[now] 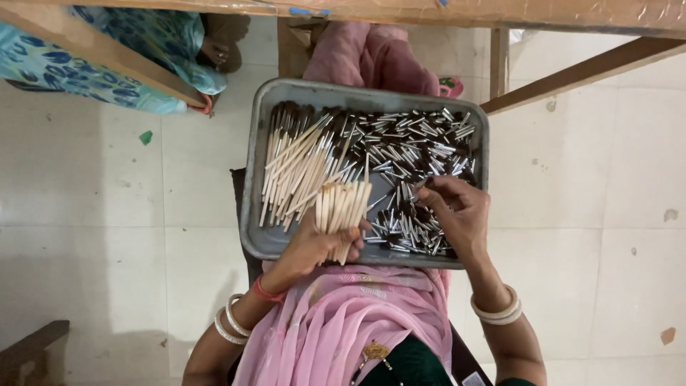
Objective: The person sits with a tray of wooden paintbrush handles and metal ferrules on their lap, sorting the parts and inserting handles into ferrules one at a time. They briefly carry a bundle of assembled brushes to a table and place it into a blue plastic crate, then continue assembling brushes on the tray.
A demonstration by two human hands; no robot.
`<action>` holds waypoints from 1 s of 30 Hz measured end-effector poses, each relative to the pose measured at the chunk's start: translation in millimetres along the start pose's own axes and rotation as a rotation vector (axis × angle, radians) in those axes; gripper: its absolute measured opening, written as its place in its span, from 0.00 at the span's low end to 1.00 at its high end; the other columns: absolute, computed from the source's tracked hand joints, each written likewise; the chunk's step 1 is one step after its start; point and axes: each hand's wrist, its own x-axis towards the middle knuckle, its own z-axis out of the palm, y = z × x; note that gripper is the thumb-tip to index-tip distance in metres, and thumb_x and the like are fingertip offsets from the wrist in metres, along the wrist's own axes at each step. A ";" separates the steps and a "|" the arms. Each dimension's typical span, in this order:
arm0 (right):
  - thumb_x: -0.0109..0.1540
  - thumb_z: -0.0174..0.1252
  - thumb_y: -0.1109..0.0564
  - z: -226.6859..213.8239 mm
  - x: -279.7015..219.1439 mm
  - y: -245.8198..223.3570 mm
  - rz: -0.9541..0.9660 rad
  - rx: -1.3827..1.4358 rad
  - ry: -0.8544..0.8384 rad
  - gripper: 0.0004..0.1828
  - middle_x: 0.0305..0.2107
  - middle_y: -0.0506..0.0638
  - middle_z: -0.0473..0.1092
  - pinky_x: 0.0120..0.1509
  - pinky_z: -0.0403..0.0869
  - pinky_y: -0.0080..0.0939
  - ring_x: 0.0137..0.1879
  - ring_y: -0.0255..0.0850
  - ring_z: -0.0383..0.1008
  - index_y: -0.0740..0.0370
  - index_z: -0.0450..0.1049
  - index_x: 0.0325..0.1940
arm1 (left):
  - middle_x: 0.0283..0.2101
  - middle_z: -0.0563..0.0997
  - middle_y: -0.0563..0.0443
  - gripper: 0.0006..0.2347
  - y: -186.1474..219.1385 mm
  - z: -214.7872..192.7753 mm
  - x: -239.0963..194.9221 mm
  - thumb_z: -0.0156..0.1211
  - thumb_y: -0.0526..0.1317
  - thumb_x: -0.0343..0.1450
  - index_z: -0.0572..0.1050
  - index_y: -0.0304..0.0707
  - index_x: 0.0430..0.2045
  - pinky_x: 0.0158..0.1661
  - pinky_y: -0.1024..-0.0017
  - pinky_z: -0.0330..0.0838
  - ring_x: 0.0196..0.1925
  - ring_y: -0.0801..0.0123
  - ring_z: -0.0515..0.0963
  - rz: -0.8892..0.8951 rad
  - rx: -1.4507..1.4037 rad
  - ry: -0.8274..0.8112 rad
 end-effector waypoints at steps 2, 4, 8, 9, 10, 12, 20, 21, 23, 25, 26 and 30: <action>0.64 0.65 0.61 6.6 -1.7 -1.8 0.096 0.187 0.012 0.09 0.37 0.56 0.80 0.43 0.81 0.38 0.39 0.39 0.82 0.69 0.79 0.46 | 0.38 0.84 0.44 0.15 -2.6 2.5 -5.6 0.62 0.34 0.68 0.72 0.30 0.48 0.29 0.73 0.85 0.31 0.69 0.85 -0.009 -0.044 -0.029; 0.67 0.62 0.62 14.9 -1.2 -6.2 0.125 0.580 -0.010 0.08 0.37 0.58 0.79 0.44 0.83 0.37 0.40 0.39 0.82 0.71 0.76 0.48 | 0.27 0.81 0.43 0.10 -6.3 0.7 -8.6 0.62 0.35 0.75 0.79 0.21 0.43 0.23 0.77 0.74 0.23 0.71 0.78 -0.007 0.033 -0.104; 0.67 0.61 0.64 22.0 1.2 -6.5 0.106 0.734 -0.011 0.09 0.37 0.59 0.79 0.43 0.85 0.38 0.40 0.41 0.83 0.72 0.75 0.50 | 0.24 0.80 0.46 0.09 -1.0 5.9 -12.1 0.62 0.37 0.74 0.79 0.25 0.39 0.21 0.79 0.73 0.20 0.74 0.77 -0.050 0.077 -0.079; 0.67 0.61 0.64 23.4 1.0 -7.5 0.102 0.759 -0.015 0.09 0.37 0.60 0.79 0.44 0.85 0.39 0.40 0.41 0.83 0.72 0.74 0.50 | 0.25 0.81 0.44 0.09 -2.3 5.1 -11.4 0.62 0.36 0.74 0.78 0.24 0.39 0.19 0.78 0.72 0.20 0.72 0.77 -0.042 0.064 -0.098; 0.67 0.60 0.64 24.5 1.4 -8.6 0.097 0.783 -0.022 0.08 0.37 0.61 0.79 0.44 0.85 0.40 0.40 0.42 0.83 0.72 0.74 0.49 | 0.26 0.81 0.42 0.09 -3.6 4.6 -10.6 0.62 0.35 0.73 0.77 0.23 0.39 0.18 0.77 0.70 0.20 0.70 0.78 -0.032 0.051 -0.117; 0.67 0.61 0.64 25.0 1.8 -7.9 0.102 0.786 -0.024 0.08 0.37 0.61 0.79 0.44 0.85 0.40 0.41 0.42 0.83 0.72 0.74 0.49 | 0.31 0.83 0.41 0.10 -0.3 6.5 -10.3 0.61 0.35 0.73 0.75 0.24 0.41 0.19 0.77 0.72 0.23 0.70 0.79 -0.024 0.010 -0.119; 0.66 0.61 0.65 26.0 1.8 -7.5 0.146 0.774 -0.036 0.07 0.37 0.64 0.79 0.43 0.85 0.40 0.38 0.43 0.83 0.73 0.73 0.46 | 0.38 0.83 0.37 0.13 -10.8 -2.5 -5.2 0.61 0.32 0.72 0.70 0.29 0.49 0.21 0.76 0.74 0.26 0.69 0.80 -0.110 -0.175 -0.165; 0.66 0.61 0.66 25.8 2.5 -7.5 0.152 0.761 -0.038 0.07 0.36 0.64 0.79 0.43 0.85 0.40 0.38 0.43 0.83 0.73 0.73 0.45 | 0.39 0.83 0.37 0.12 -10.5 -3.3 -5.5 0.61 0.33 0.73 0.70 0.27 0.48 0.21 0.75 0.74 0.25 0.69 0.79 -0.136 -0.192 -0.184; 0.66 0.61 0.66 27.0 1.7 -5.5 0.160 0.749 -0.039 0.06 0.36 0.64 0.79 0.43 0.85 0.40 0.38 0.43 0.83 0.73 0.73 0.45 | 0.40 0.82 0.37 0.12 -9.9 -3.6 -5.8 0.60 0.33 0.74 0.71 0.25 0.48 0.20 0.75 0.73 0.24 0.70 0.77 -0.163 -0.209 -0.204; 0.66 0.61 0.67 29.0 1.4 -1.3 0.136 0.731 -0.056 0.05 0.35 0.63 0.79 0.43 0.85 0.40 0.38 0.43 0.83 0.73 0.73 0.44 | 0.38 0.84 0.42 0.11 -9.1 -2.5 -4.0 0.59 0.33 0.73 0.71 0.28 0.47 0.19 0.77 0.71 0.22 0.73 0.76 -0.184 -0.233 -0.182; 0.66 0.61 0.67 32.3 -0.1 2.0 0.138 0.731 -0.056 0.05 0.35 0.63 0.79 0.43 0.85 0.40 0.38 0.43 0.83 0.73 0.73 0.44 | 0.38 0.84 0.42 0.11 -11.1 -2.5 -4.5 0.59 0.33 0.73 0.71 0.28 0.47 0.19 0.77 0.71 0.22 0.73 0.76 -0.186 -0.234 -0.181; 0.66 0.61 0.68 36.4 3.0 5.1 0.101 0.700 -0.094 0.03 0.34 0.62 0.79 0.44 0.86 0.40 0.39 0.43 0.84 0.73 0.74 0.42 | 0.31 0.84 0.40 0.11 -9.3 0.9 -10.8 0.62 0.28 0.68 0.79 0.26 0.44 0.22 0.68 0.71 0.21 0.68 0.78 0.134 0.529 0.040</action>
